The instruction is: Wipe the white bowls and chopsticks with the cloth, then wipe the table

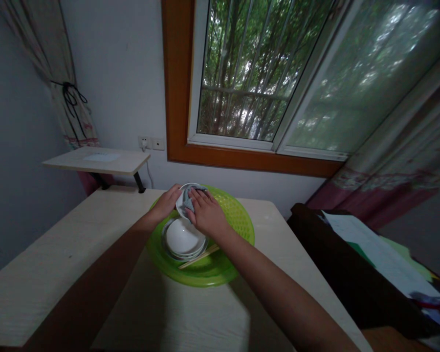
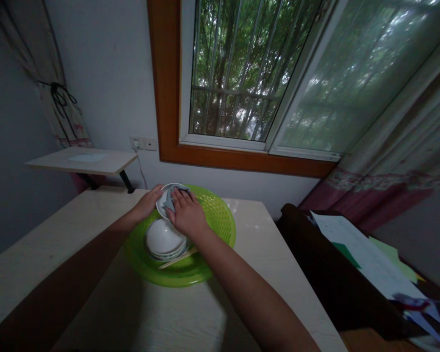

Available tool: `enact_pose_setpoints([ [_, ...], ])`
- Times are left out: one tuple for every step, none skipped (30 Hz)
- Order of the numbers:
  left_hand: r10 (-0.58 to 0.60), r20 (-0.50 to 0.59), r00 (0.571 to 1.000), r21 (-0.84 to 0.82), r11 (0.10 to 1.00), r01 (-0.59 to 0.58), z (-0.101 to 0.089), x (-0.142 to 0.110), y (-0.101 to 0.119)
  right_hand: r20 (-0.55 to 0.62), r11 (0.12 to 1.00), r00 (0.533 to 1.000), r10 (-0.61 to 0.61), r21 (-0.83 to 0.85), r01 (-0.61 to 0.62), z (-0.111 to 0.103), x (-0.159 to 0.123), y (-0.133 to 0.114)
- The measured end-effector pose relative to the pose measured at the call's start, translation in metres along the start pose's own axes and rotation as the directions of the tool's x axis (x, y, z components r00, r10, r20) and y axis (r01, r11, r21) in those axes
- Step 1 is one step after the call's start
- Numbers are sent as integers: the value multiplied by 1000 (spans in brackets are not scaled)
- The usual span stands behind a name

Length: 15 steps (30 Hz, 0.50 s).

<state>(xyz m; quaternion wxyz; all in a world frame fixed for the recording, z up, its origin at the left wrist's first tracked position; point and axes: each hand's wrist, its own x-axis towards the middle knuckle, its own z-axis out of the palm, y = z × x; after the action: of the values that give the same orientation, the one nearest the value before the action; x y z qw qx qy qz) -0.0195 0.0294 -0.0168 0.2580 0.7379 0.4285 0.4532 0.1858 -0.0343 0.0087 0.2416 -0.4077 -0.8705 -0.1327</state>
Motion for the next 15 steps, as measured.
enact_pose_setpoints([
  [-6, -10, 1000, 8, 1000, 6, 0, -1, 1, -2, 1000, 1000, 17, -25, -17, 0, 0, 0],
  [-12, -19, 1000, 16, 1000, 12, -1, -2, 2, -2, 998, 1000, 29, -48, -29, -1, 0, 0],
  [-16, -30, 999, 24, 1000, 17, -1, -3, 4, 1, 997, 999, 38, -68, -38, -1, 0, 0],
  [-19, -44, 999, 32, 999, 21, -2, -4, 6, 6, 995, 999, 44, -85, -43, -1, 1, 1],
  [-20, -60, 998, 40, 999, 23, -2, -5, 8, 14, 994, 999, 48, -99, -46, -1, 1, 1],
  [-19, -74, 997, 49, 999, 22, -3, -5, 10, 24, 993, 999, 49, -109, -46, -1, 1, 1],
  [-15, -86, 996, 56, 998, 20, -3, -6, 12, 38, 992, 998, 47, -117, -43, -2, 2, 1],
  [-11, -95, 995, 62, 998, 17, -4, -6, 13, 54, 992, 998, 43, -122, -36, -3, 2, 0],
  [-6, -104, 995, 66, 998, 13, -4, -6, 14, 73, 992, 997, 37, -124, -28, -4, 2, 0],
  [-2, -110, 994, 68, 998, 10, -5, -6, 15, 94, 992, 995, 30, -123, -18, -5, 3, 0],
  [-1, -114, 994, 69, 998, 9, -5, -6, 15, 116, 993, 993, 22, -118, -8, -7, 3, 0],
  [-2, -119, 993, 68, 998, 10, -5, -6, 14, 136, 994, 991, 17, -110, -2, -8, 3, -1],
  [-4, -123, 992, 66, 998, 13, -5, -6, 14, 154, 995, 988, 11, -96, 4, -8, 3, 0],
  [-7, -127, 992, 65, 998, 16, -5, -6, 14, 168, 997, 986, 0, -75, 12, -8, 3, 0],
  [-9, -131, 991, 64, 998, 17, -5, -6, 13, 178, 999, 984, -20, -41, 27, -8, 3, 1],
])
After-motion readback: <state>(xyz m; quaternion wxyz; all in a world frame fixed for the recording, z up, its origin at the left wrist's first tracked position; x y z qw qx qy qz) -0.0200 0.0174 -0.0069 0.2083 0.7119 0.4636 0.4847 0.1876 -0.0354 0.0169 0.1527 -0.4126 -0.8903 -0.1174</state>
